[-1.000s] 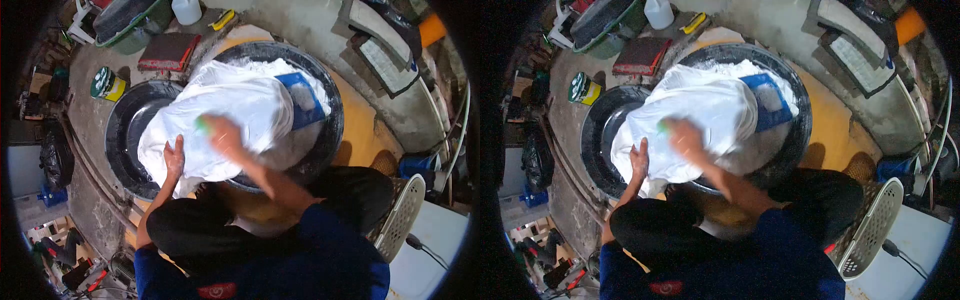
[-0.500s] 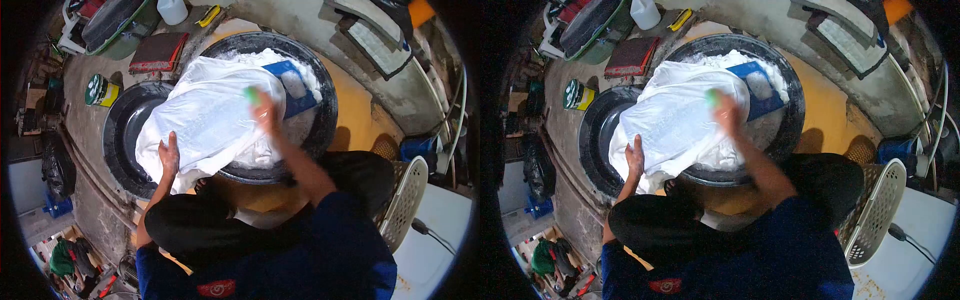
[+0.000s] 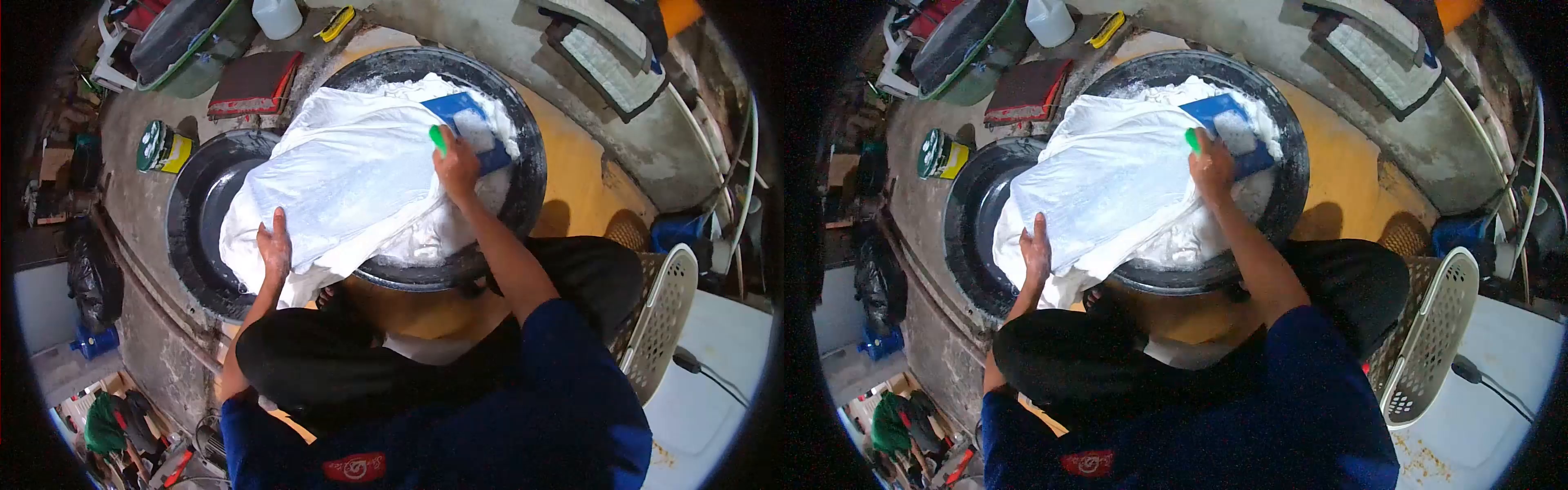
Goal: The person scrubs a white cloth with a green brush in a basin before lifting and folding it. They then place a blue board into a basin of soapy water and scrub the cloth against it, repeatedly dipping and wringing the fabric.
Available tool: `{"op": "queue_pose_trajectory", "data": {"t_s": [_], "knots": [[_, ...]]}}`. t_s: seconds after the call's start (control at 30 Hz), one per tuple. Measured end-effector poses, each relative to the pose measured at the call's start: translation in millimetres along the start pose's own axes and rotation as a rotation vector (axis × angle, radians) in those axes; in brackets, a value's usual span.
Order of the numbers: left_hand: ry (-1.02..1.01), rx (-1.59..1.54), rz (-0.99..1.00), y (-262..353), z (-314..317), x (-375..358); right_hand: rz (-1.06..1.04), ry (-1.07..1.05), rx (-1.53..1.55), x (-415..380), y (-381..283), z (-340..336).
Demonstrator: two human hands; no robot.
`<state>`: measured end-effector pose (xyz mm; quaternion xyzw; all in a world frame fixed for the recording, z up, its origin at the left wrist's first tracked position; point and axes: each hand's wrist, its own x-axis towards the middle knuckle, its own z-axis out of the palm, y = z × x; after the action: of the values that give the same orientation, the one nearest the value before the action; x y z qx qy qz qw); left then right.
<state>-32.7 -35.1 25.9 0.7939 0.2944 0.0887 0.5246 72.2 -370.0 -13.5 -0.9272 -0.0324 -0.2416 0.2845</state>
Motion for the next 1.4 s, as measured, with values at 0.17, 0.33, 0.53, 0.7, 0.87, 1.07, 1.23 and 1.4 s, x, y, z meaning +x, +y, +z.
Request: {"op": "queue_pose_trajectory", "data": {"t_s": [0.17,0.33,0.53,0.7,0.87,1.07,1.23,1.4], "knots": [[-0.079,-0.056,-0.115,-11,-5,10,-0.256,-0.491,0.220,-49,-200,-8],[-0.078,-0.158,0.026,3,-2,0,-0.016,-0.046,0.199,6,-27,39],[-0.061,-0.098,-0.017,-12,-1,11,-0.241,-0.140,0.197,-12,-156,69],[-0.072,-0.025,-0.075,-21,-8,11,-0.151,-0.086,0.305,9,-122,71],[0.032,0.043,-0.054,-9,1,5,0.161,-0.358,-0.217,79,-7,55],[-0.098,-0.122,-0.115,-18,-8,8,-0.298,-0.159,0.551,-22,-192,74],[-0.099,-0.133,-0.046,-2,-4,3,-0.209,0.192,-0.302,38,26,118],[-0.067,-0.067,-0.096,-21,-4,10,-0.242,-0.127,0.332,-16,-163,47]]}}
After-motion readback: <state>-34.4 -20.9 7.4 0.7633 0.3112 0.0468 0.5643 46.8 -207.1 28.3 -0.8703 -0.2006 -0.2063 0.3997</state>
